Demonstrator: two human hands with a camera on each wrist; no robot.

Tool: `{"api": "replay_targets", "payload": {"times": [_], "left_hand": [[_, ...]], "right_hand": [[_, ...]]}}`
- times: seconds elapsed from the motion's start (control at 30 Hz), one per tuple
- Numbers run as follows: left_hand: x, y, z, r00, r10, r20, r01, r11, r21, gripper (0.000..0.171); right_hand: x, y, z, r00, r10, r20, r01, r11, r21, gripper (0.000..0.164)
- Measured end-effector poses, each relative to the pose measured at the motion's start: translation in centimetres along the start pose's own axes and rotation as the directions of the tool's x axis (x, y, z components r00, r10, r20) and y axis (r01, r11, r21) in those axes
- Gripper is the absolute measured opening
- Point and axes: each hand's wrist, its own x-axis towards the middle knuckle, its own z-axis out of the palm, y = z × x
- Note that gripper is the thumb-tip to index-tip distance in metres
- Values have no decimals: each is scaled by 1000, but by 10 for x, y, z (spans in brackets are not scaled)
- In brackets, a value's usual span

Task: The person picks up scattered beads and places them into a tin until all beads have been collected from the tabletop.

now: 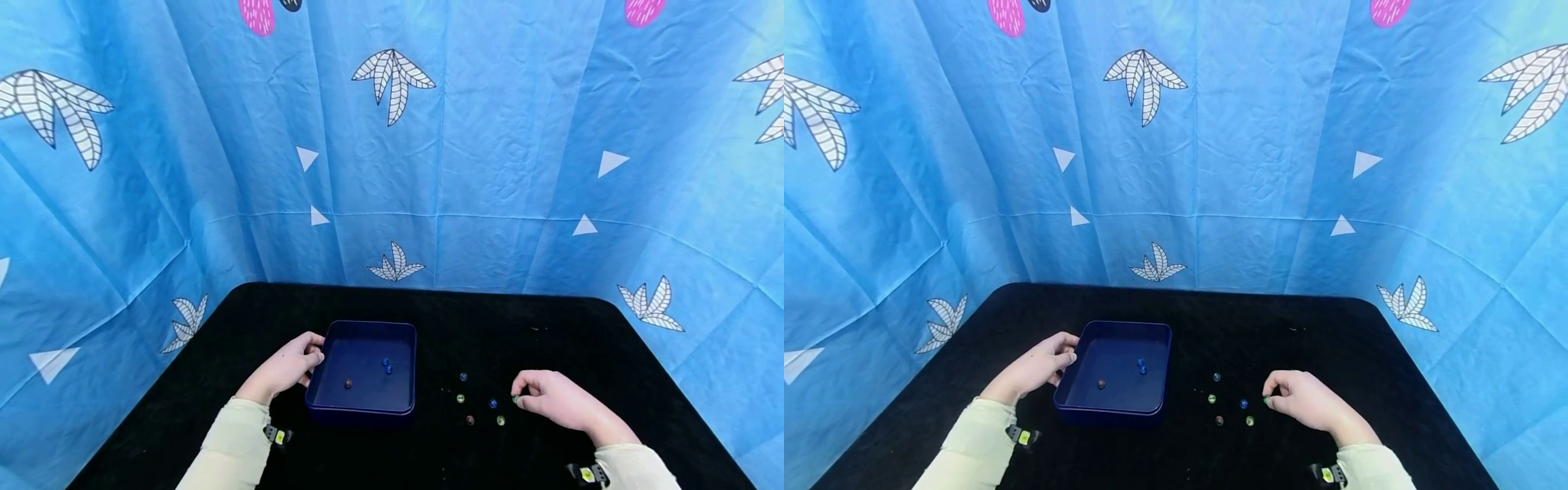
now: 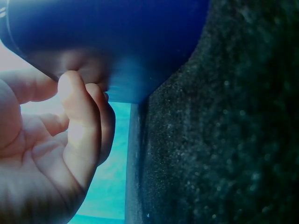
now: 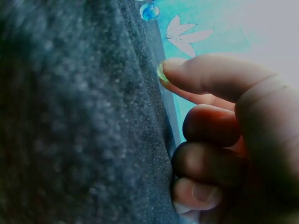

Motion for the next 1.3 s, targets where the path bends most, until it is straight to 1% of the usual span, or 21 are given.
{"api": "replay_targets", "payload": {"times": [0.13, 0.3, 0.43, 0.63, 0.83, 0.97, 1.07, 1.3], "left_hand": [[0, 0, 1, 1000, -4, -8, 4, 1000, 1, 36], [-1, 1, 1, 1000, -2, -12, 2, 1000, 1, 35], [-1, 2, 1, 1000, -3, -14, 3, 1000, 9, 35], [-2, 1, 0, 1000, -8, -8, 9, 1000, 4, 36], [0, 0, 0, 1000, -1, -9, 1, 1000, -2, 36], [1, -1, 1, 1000, 16, 0, -16, 1000, -13, 35], [0, -1, 1, 1000, 21, 4, -21, 999, -24, 35], [0, -1, 2, 1000, 20, -8, -20, 1000, -14, 35]], "right_hand": [[1, -1, -1, 1000, 14, -23, -14, 1000, -11, 6], [2, -6, -2, 997, 7, -72, -9, 999, -37, 6], [3, -12, -5, 995, 1, -104, -6, 999, -53, 7], [8, -24, -11, 992, -7, -128, -1, 998, -63, 8], [21, -40, -13, 989, -29, -147, 18, 997, -78, 8], [31, -50, -10, 986, -47, -160, 33, 995, -91, 9], [40, -57, -7, 983, -76, -168, 59, 993, -103, 11], [63, -87, 0, 976, -121, -178, 108, 991, -83, 12]]}}
